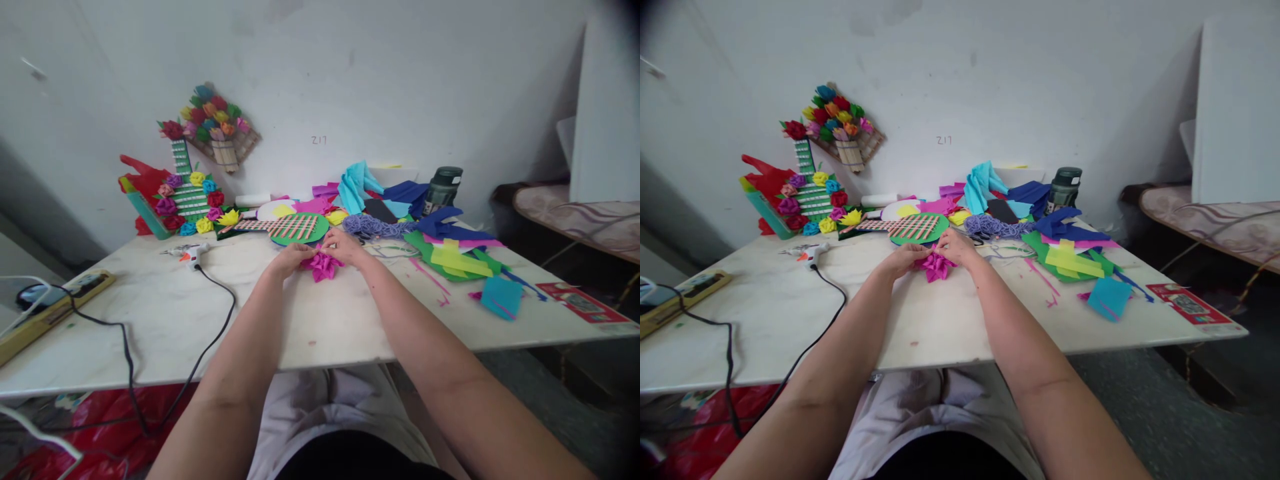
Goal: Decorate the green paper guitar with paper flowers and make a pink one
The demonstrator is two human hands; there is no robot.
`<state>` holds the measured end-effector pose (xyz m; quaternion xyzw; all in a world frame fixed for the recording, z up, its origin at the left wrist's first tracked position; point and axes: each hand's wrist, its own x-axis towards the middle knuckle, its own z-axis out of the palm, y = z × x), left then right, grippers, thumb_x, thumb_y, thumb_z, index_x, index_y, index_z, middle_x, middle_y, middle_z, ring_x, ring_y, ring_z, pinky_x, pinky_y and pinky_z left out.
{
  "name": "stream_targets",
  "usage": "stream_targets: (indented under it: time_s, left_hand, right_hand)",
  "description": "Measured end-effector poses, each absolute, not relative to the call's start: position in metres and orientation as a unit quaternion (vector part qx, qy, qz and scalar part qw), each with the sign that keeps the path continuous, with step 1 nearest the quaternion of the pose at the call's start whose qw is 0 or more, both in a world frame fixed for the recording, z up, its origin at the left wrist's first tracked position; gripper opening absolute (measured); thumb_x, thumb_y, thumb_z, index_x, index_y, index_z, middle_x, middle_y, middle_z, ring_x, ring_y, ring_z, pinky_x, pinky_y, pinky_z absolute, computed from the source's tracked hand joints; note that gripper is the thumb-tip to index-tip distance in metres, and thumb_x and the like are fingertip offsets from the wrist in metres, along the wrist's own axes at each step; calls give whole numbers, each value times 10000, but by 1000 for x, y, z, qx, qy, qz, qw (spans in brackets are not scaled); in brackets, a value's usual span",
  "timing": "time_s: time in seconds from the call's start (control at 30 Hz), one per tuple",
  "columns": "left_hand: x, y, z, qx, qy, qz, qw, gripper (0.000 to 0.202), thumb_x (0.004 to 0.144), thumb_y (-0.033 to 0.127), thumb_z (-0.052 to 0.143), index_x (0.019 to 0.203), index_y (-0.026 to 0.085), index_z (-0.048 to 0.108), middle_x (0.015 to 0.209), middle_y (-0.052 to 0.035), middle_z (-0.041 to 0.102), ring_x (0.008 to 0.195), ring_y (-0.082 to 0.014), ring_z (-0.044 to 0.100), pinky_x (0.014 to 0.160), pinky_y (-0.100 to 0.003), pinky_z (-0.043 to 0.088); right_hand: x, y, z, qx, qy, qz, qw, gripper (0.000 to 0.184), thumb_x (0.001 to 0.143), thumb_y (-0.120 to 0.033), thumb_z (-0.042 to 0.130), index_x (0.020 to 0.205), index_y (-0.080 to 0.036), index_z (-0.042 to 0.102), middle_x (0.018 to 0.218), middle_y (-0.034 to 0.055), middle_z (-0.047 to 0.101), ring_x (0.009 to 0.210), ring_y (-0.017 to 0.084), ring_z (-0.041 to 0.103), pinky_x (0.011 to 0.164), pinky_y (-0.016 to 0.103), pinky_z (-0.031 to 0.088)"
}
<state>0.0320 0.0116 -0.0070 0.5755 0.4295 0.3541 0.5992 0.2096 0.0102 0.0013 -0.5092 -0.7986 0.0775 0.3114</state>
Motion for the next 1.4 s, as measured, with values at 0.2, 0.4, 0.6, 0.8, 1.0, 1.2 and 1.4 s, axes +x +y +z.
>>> stream_targets:
  time_s: [0.2,0.4,0.6,0.8,1.0,1.2,1.4]
  left_hand:
    - [32,10,-6,554,430,355,618,173,663,218,718,639,98,595,535,11,506,453,-55,445,471,-189,380]
    - [35,8,-4,531,420,377,632,146,650,173,712,613,96,593,530,2,520,456,-61,457,494,-202,414]
    - [37,8,-4,514,420,386,641,206,649,254,733,640,105,592,522,10,514,440,-58,429,461,-201,393]
    - [36,9,-5,559,428,376,602,272,639,301,739,568,126,543,451,33,443,394,-52,372,426,-213,327]
    - [37,13,-8,614,428,389,537,297,621,325,737,531,118,544,440,25,444,397,-49,335,423,-222,218]
    - [39,14,-8,661,419,385,490,372,612,400,733,497,125,510,420,46,383,403,-40,258,439,-228,161]
    - [41,20,-11,702,437,392,404,322,642,408,689,563,140,530,450,31,434,434,-72,344,456,-226,230]
  right_hand:
    - [209,11,0,-502,-802,76,313,129,735,-291,633,715,-199,720,1033,16,633,771,102,544,630,207,368]
    - [208,10,1,-493,-800,88,331,112,730,-265,637,722,-195,723,1028,19,630,767,99,539,640,209,370]
    - [207,10,1,-498,-797,83,332,107,726,-268,643,737,-203,727,1030,16,630,755,94,529,631,202,369]
    - [206,8,2,-501,-802,53,319,127,737,-305,636,751,-221,731,1031,8,621,762,100,535,645,210,372]
    - [207,10,0,-502,-803,70,313,146,732,-304,621,756,-207,728,1010,16,632,753,113,551,650,223,389]
    - [211,20,-4,-480,-805,100,335,188,760,-274,560,732,-184,723,896,32,672,814,144,582,740,241,435]
    - [217,26,-9,-472,-800,119,352,173,725,-243,595,814,-190,734,927,46,679,844,153,596,771,254,449]
